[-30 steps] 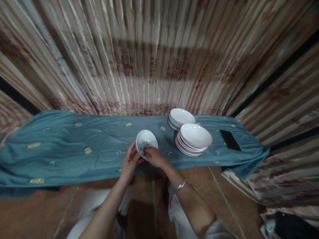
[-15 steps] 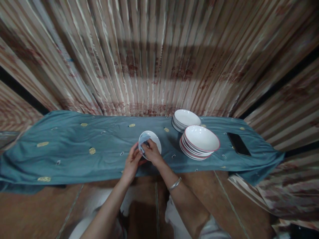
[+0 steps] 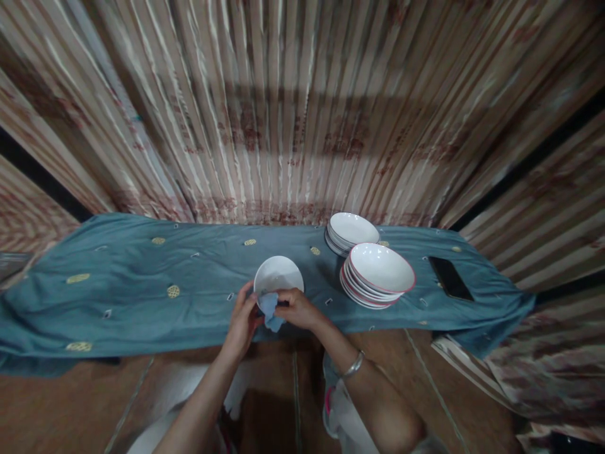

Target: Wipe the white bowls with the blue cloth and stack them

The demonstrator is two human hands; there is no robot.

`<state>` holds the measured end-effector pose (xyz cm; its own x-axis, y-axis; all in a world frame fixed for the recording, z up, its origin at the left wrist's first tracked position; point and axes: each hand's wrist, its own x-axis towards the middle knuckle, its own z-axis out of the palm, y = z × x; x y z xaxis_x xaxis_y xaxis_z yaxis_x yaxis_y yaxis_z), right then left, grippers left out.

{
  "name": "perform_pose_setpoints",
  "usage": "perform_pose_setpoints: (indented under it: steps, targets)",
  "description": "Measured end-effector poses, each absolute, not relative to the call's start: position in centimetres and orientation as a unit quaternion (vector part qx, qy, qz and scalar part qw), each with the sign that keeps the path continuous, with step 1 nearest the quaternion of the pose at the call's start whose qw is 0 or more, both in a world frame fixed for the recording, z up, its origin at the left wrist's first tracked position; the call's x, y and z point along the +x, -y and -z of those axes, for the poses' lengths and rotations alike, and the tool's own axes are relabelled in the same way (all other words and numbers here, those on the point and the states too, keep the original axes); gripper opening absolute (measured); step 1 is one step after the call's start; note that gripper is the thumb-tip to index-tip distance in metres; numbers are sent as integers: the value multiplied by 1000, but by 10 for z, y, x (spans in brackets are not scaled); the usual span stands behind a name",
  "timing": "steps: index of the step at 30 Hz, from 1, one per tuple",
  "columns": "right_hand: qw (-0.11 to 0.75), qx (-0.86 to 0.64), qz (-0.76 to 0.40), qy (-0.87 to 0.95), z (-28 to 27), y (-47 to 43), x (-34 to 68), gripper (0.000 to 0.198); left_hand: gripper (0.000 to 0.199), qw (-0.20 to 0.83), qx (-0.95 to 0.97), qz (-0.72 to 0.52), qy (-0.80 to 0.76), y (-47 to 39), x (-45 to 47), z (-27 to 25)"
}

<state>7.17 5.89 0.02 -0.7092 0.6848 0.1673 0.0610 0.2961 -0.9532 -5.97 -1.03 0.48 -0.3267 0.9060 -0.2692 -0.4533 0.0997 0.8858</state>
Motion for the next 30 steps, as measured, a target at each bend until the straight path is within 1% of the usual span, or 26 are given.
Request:
perform_pose_setpoints:
  steps: [3,8,12,15,17,20,23,26,30]
  targets:
    - [228,-259,-471,812,2,-60,84,16,72,525,233,-625,-529,12,-58,-3]
    - [166,-318,-294,886,4,-62,92,19,82,526,238,-617,-535,12,-57,-4]
    - [162,-398,-180,885,7,-66,84,23,86,521,241,-614,-541,9,-58,-3]
    - [205,-426,-150,869,12,-70,73,26,84,519,253,-609,-543,9,-59,0]
    - [256,-421,-164,855,15,-72,66,29,82,519,258,-607,-543,9,-61,1]
    - [325,-389,-228,832,16,-70,56,40,82,518,261,-607,-544,9,-62,4]
    - [355,-335,-318,813,11,-65,52,39,83,518,263,-609,-541,9,-63,7]
    - [349,-281,-411,794,4,-63,54,32,84,517,255,-614,-539,9,-63,6]
    - [290,-266,-497,773,3,-65,64,21,87,514,240,-616,-547,9,-62,2]
